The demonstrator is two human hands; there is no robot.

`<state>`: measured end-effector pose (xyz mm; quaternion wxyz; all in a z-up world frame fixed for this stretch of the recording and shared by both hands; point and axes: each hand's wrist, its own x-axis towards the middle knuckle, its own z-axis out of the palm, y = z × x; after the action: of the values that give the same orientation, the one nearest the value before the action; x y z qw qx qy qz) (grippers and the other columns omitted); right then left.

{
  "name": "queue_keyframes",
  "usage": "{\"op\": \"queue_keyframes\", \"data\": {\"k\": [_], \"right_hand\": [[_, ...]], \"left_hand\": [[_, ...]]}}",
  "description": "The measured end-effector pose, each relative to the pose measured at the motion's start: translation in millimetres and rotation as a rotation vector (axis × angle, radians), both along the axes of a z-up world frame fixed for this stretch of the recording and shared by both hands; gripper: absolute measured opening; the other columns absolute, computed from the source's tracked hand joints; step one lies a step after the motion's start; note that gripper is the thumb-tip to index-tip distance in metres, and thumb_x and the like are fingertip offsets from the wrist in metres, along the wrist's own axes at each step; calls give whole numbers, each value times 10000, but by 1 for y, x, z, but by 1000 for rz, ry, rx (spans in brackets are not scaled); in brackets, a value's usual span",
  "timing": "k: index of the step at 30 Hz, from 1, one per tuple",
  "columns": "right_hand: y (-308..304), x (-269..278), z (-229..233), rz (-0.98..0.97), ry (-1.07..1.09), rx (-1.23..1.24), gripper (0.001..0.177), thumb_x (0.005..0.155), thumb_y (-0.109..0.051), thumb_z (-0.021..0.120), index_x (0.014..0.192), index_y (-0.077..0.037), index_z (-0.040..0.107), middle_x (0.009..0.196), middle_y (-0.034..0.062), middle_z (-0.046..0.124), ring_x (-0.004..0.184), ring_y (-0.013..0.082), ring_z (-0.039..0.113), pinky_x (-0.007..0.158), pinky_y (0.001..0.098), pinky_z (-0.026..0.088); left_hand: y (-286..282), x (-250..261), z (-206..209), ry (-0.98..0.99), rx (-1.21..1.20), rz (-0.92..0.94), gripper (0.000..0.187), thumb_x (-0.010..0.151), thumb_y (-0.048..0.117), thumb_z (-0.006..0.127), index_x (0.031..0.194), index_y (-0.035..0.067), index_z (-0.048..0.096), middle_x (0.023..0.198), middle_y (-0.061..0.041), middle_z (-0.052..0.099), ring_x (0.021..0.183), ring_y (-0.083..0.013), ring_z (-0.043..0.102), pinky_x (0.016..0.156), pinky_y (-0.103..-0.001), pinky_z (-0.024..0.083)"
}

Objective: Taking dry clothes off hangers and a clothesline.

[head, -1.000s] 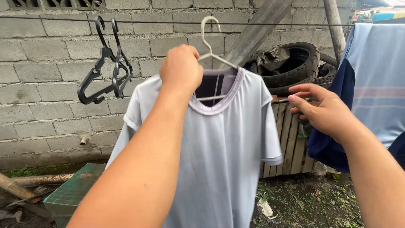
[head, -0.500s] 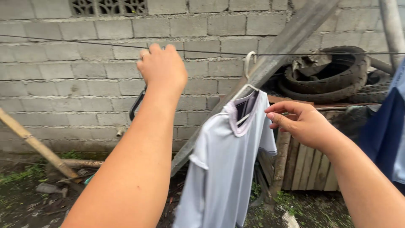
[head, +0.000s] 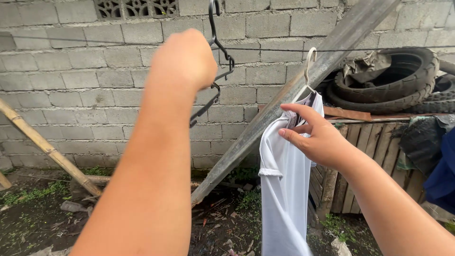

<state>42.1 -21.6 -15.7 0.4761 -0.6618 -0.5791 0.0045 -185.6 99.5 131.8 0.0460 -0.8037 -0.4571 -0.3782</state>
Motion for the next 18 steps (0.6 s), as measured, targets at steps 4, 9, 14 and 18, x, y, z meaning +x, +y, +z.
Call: {"op": "queue_keyframes", "data": {"k": [4,9,14,18], "right_hand": [[0,-11,-4,-31,61,135,778,825,-201,767,1499,-220,378,1494,82,487,1117,230,710,841,370,599],[-13,-9,-11,39,127,166,688,827,-172,774,1437,-188,457,1407,94,553,1119,216,709,846,339,596],[-48,23,-6,29,249,202,631,853,-135,733,1428,-170,476,1400,75,555,1052,206,701,801,357,600],[-102,59,-4,-71,408,336,542,890,-133,700,1397,-134,508,1302,69,617,980,197,713,776,376,596]], "left_hand": [[-50,-55,23,193,6,79,205,908,89,611,1067,97,740,1085,-207,739,976,-401,730,916,-535,528],[-28,-47,24,58,496,-229,182,871,149,631,977,227,756,932,-117,737,766,-338,689,661,-499,546],[-71,10,18,-74,401,-510,106,863,180,614,882,149,714,839,-163,725,715,-347,716,667,-471,568],[-108,107,-46,-254,96,-796,210,810,244,709,928,79,655,878,-160,743,857,-368,702,743,-479,548]]}}
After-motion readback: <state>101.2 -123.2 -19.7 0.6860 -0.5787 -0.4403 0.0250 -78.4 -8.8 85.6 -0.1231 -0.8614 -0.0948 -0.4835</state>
